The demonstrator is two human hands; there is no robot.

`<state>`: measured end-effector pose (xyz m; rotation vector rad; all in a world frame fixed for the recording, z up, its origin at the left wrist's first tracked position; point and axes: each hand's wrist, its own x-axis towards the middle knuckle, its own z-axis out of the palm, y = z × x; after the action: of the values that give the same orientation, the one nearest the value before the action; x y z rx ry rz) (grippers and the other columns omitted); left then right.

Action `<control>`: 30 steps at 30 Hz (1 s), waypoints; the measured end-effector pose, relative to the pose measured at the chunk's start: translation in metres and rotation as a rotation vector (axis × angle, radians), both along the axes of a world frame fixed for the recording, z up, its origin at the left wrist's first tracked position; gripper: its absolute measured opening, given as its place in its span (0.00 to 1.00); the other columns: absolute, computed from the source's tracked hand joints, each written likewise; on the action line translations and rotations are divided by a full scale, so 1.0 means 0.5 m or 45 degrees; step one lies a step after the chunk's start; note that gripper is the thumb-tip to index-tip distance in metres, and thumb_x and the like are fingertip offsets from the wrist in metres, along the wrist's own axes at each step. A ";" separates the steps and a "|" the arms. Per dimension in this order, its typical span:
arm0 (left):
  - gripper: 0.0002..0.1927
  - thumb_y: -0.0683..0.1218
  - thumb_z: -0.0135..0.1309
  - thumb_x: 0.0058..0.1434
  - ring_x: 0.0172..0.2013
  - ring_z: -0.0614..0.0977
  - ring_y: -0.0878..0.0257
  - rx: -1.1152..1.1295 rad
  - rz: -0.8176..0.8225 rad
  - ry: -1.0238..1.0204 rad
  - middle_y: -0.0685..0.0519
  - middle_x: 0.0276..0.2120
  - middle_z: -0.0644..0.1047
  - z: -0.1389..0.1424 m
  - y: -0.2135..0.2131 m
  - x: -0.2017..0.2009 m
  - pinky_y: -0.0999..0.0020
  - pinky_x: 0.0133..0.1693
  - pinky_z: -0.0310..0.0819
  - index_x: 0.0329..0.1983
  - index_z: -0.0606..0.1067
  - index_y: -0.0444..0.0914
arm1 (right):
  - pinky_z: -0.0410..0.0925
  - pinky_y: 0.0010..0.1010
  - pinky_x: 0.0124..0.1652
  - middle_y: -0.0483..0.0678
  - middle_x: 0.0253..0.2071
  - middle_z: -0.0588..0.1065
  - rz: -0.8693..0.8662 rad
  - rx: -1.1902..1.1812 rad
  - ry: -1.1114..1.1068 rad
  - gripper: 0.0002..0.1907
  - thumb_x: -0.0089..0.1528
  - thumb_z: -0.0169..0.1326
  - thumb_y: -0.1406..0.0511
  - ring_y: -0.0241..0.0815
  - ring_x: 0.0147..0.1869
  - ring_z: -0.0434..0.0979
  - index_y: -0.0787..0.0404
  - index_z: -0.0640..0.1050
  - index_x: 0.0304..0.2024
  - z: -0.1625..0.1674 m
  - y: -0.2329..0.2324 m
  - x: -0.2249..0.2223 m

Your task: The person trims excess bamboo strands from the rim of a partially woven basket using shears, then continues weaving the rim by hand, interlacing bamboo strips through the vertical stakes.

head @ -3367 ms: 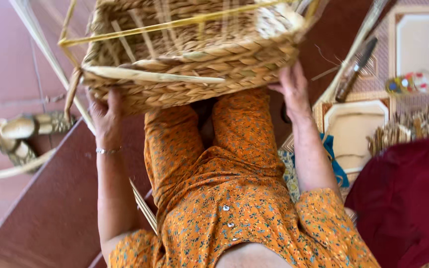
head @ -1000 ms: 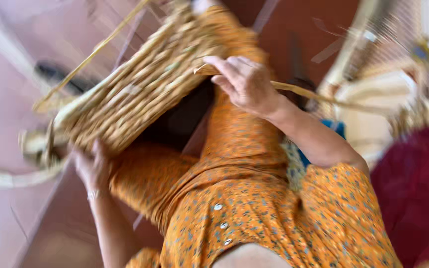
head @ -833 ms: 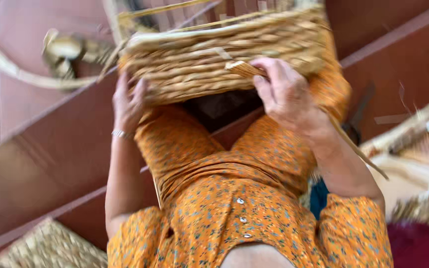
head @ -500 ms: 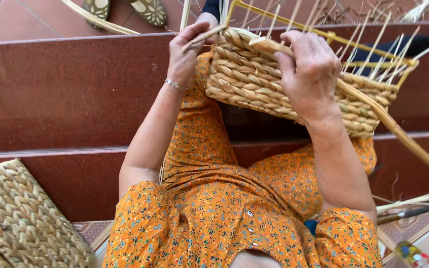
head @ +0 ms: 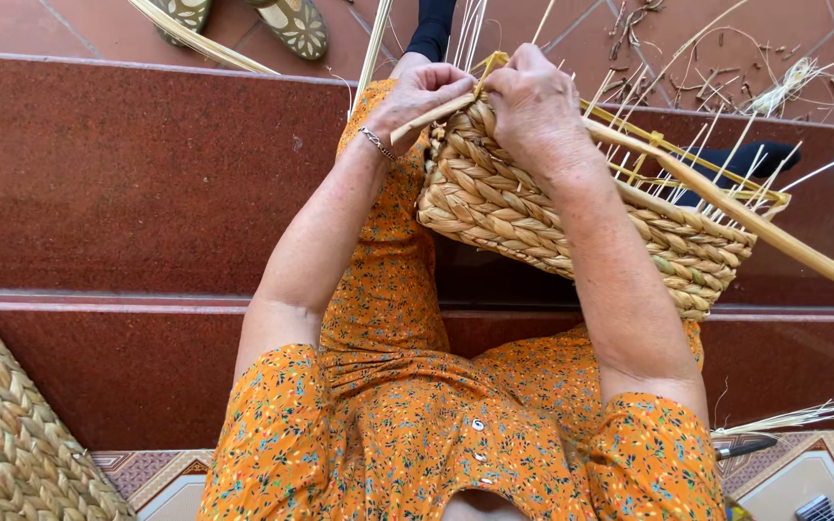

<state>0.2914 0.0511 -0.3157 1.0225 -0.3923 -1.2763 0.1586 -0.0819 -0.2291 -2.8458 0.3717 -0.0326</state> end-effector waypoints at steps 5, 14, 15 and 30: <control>0.07 0.46 0.61 0.67 0.30 0.77 0.73 0.179 0.136 -0.502 0.58 0.32 0.82 0.005 0.034 0.047 0.80 0.33 0.74 0.42 0.82 0.37 | 0.72 0.37 0.42 0.54 0.44 0.76 -0.071 -0.048 0.148 0.15 0.63 0.63 0.60 0.46 0.41 0.78 0.57 0.83 0.51 0.113 -0.037 -0.085; 0.06 0.44 0.60 0.67 0.27 0.69 0.75 0.764 0.404 -0.780 0.62 0.28 0.74 -0.004 0.256 0.225 0.76 0.28 0.62 0.41 0.83 0.37 | 0.70 0.36 0.38 0.46 0.34 0.78 -0.138 0.021 0.194 0.07 0.68 0.61 0.59 0.40 0.36 0.77 0.53 0.85 0.44 0.094 -0.060 -0.143; 0.06 0.44 0.60 0.67 0.28 0.70 0.75 0.766 0.459 -0.860 0.62 0.29 0.75 -0.008 0.280 0.236 0.76 0.29 0.62 0.41 0.83 0.36 | 0.70 0.35 0.36 0.46 0.34 0.78 -0.124 0.013 0.150 0.07 0.69 0.61 0.59 0.40 0.36 0.76 0.54 0.84 0.44 0.074 -0.055 -0.132; 0.07 0.38 0.47 0.64 0.25 0.85 0.62 0.304 1.711 -0.432 0.48 0.34 0.80 0.042 0.491 0.350 0.65 0.25 0.86 0.43 0.74 0.34 | 0.70 0.35 0.44 0.47 0.37 0.76 -0.047 0.084 -0.115 0.03 0.64 0.65 0.65 0.43 0.43 0.73 0.56 0.84 0.38 0.013 -0.024 -0.073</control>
<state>0.4666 0.2964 -0.2947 1.3270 0.2275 0.0698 0.1222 -0.0937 -0.2224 -2.7611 0.3984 -0.1527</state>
